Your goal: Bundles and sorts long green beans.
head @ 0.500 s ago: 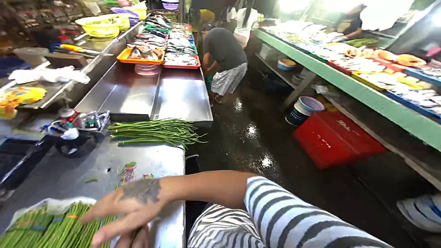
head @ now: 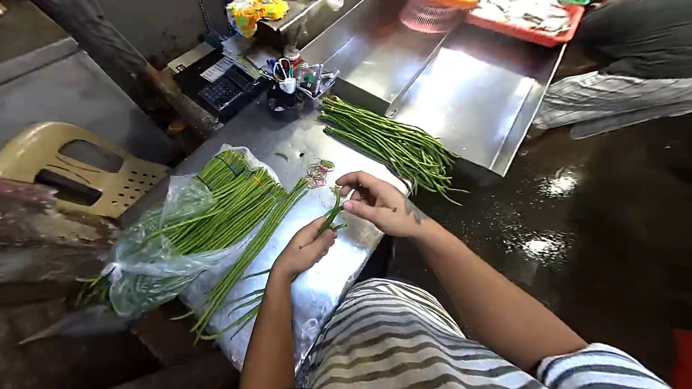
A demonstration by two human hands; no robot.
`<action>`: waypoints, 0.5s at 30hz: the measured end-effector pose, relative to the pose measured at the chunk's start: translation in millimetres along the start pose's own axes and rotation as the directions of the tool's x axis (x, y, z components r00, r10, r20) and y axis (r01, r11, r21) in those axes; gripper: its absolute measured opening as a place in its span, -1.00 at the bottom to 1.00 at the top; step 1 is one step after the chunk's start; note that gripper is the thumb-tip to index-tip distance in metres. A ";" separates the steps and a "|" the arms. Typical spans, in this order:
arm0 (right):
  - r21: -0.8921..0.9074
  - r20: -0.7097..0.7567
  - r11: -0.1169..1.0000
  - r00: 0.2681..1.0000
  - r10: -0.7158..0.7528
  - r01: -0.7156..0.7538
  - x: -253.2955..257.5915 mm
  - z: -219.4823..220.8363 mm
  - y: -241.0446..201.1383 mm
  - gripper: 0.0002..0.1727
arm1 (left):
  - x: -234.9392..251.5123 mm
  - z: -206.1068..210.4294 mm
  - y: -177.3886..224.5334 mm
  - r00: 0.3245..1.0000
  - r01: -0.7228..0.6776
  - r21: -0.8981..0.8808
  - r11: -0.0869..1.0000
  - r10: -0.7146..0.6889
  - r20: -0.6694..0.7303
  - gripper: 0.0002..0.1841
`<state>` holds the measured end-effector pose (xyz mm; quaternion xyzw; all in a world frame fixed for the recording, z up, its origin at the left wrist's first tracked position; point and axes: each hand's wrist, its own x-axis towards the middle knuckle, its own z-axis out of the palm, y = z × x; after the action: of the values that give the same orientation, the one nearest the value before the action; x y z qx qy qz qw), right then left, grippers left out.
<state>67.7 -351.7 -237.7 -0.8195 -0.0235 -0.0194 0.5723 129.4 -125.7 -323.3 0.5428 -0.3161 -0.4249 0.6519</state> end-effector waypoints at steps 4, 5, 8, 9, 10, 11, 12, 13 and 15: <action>0.126 0.010 0.990 0.998 -0.062 0.060 2.0 6.9 11.7 -0.51 | 5.1 1.5 -3.5 0.998 0.031 -0.141 0.990 -0.022 0.062 -0.79; 0.134 -0.009 0.988 0.997 -0.081 0.082 3.3 7.8 12.5 -0.56 | 5.9 1.1 -3.0 0.996 0.040 -0.143 0.989 -0.029 0.081 -0.79; 0.136 -0.033 0.980 0.989 -0.145 0.148 8.6 2.9 10.9 -0.70 | 9.1 0.2 -3.8 0.992 0.014 -0.159 0.987 0.006 0.124 -0.80; 0.126 -0.035 0.978 0.986 -0.162 0.165 10.4 0.6 9.5 -0.76 | 10.7 -0.1 -3.7 0.991 -0.007 -0.166 0.986 0.030 0.134 -0.81; 0.109 -0.020 0.980 0.986 -0.166 0.168 12.1 -2.1 7.5 -0.81 | 12.3 -0.5 -3.1 0.989 -0.022 -0.164 0.986 0.045 0.139 -0.82; 0.094 0.007 0.983 0.987 -0.160 0.159 13.4 -4.8 5.5 -0.84 | 13.4 -1.0 -2.6 0.988 -0.026 -0.153 0.988 0.049 0.146 -0.83; 0.075 0.041 0.987 0.989 -0.142 0.139 14.3 -7.5 3.6 -0.86 | 14.4 -1.7 -2.1 0.987 -0.021 -0.133 0.991 0.042 0.157 -0.84; 0.044 0.074 0.992 0.990 -0.120 0.117 14.8 -9.5 1.9 -0.87 | 15.0 -2.2 -1.6 0.985 -0.011 -0.111 0.994 0.031 0.172 -0.83; -0.066 0.137 0.994 0.987 -0.082 0.091 15.6 -10.1 -0.3 -0.89 | 15.9 -2.7 -1.7 0.981 0.004 -0.078 0.997 0.011 0.192 -0.82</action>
<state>83.2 -360.8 -233.0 -0.8373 -0.0968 0.0102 0.5380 138.3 -138.9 -326.3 0.4727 -0.3616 -0.4862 0.6398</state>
